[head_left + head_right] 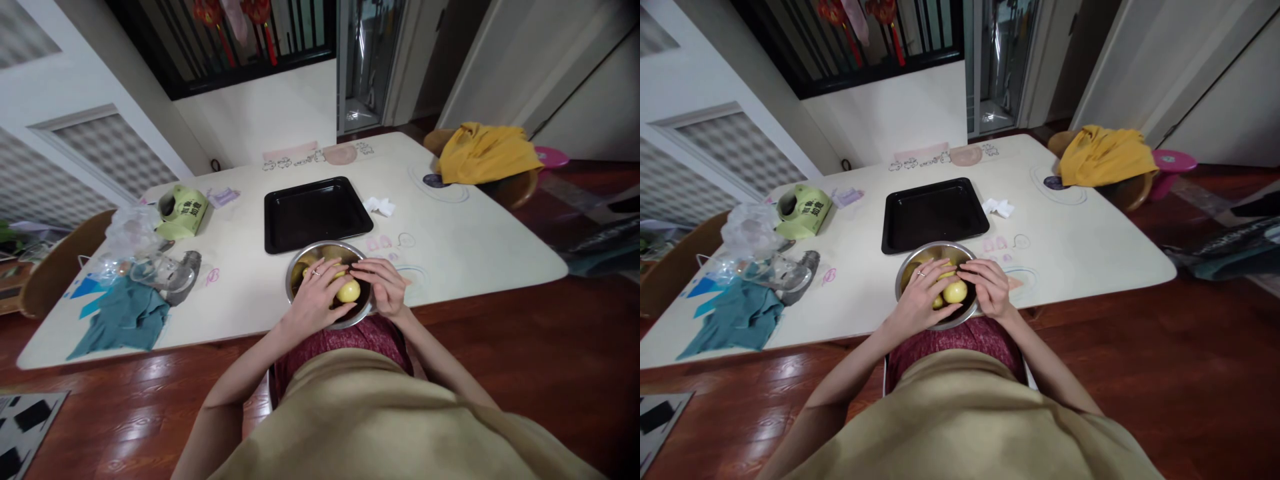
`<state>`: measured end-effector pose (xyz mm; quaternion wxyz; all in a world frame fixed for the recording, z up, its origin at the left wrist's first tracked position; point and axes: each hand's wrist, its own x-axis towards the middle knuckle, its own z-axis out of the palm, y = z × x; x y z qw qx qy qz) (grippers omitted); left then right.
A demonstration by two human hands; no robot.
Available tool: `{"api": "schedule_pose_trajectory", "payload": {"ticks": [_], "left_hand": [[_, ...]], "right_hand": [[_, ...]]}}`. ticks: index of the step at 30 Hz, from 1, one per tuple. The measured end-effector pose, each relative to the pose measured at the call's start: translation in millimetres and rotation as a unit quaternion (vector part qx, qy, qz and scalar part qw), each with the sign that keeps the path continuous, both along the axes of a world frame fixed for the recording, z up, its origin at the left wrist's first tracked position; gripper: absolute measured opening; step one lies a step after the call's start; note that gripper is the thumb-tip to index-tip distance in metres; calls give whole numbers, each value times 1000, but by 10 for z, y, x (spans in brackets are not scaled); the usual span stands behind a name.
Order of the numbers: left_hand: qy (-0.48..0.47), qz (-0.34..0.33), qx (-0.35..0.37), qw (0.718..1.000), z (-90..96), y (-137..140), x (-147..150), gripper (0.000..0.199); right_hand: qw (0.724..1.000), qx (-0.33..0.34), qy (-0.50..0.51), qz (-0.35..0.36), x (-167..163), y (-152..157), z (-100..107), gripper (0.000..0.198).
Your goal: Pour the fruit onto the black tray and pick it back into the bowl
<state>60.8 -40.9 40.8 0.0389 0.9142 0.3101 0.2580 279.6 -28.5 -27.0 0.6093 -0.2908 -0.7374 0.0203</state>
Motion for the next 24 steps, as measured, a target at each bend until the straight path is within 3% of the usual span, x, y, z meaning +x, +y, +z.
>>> {"api": "schedule_pose_trajectory", "payload": {"ticks": [10,17,24], "left_hand": [[-41,41,35,998,-11,-7,35,37],[-63,46,-29,997,6,-18,-14,39],[-78,16,-97,992,-13,21,-132,76]], "right_hand": [[1000,6,-12,19,4,-9,26,46],[998,26,-42,34,2,1,53,46],[996,26,-72,42,0,25,25,46]]}}
